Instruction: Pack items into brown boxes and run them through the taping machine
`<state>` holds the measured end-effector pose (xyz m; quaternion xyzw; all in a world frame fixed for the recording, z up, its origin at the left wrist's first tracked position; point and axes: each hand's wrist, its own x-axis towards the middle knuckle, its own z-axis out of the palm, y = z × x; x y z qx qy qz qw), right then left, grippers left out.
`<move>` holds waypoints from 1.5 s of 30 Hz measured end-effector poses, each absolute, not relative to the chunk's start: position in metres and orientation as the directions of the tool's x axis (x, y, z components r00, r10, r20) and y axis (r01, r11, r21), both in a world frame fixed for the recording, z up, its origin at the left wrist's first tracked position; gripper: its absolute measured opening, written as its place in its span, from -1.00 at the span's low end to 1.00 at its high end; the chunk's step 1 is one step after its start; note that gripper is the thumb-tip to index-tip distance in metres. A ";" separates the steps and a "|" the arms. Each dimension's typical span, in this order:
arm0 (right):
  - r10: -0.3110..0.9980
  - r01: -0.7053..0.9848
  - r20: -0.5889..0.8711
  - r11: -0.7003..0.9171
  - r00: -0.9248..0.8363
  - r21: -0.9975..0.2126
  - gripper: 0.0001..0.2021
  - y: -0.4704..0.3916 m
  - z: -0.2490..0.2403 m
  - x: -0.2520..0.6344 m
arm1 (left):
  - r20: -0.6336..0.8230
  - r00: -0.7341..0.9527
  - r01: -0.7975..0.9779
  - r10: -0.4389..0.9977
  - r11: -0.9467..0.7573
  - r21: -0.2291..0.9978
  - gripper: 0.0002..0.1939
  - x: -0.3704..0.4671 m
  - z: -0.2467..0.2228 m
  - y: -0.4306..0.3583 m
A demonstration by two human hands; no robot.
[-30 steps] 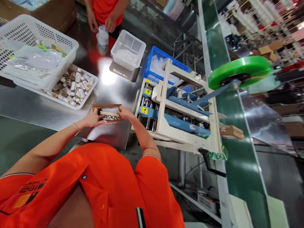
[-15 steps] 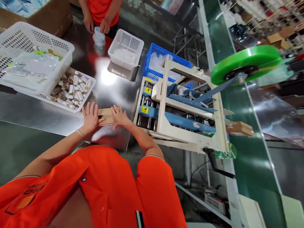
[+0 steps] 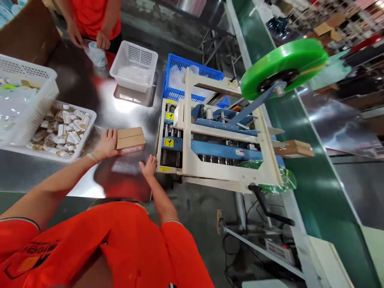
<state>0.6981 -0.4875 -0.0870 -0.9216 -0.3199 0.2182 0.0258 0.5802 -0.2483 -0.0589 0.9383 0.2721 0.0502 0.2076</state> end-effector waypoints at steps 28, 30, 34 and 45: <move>0.611 0.609 0.131 -0.698 0.781 -0.378 -0.52 -0.522 -0.184 0.709 | 0.020 0.748 0.341 0.664 -0.410 0.846 -0.17 0.376 -0.128 -0.338; 0.573 0.594 0.186 -0.700 0.798 -0.395 -0.56 -0.508 -0.178 0.700 | -0.096 0.451 0.554 0.887 -0.193 0.810 -0.18 0.263 -0.142 -0.335; 0.676 0.657 0.206 -0.524 0.708 -0.542 -0.64 -0.441 -0.164 0.602 | -0.157 -0.110 0.658 0.981 0.190 0.729 -0.15 0.093 -0.158 -0.328; 0.904 0.330 -0.297 -0.394 0.308 -0.858 -0.53 -0.047 -0.091 0.179 | -0.157 -0.201 0.504 0.967 0.240 0.830 -0.03 -0.073 -0.126 -0.218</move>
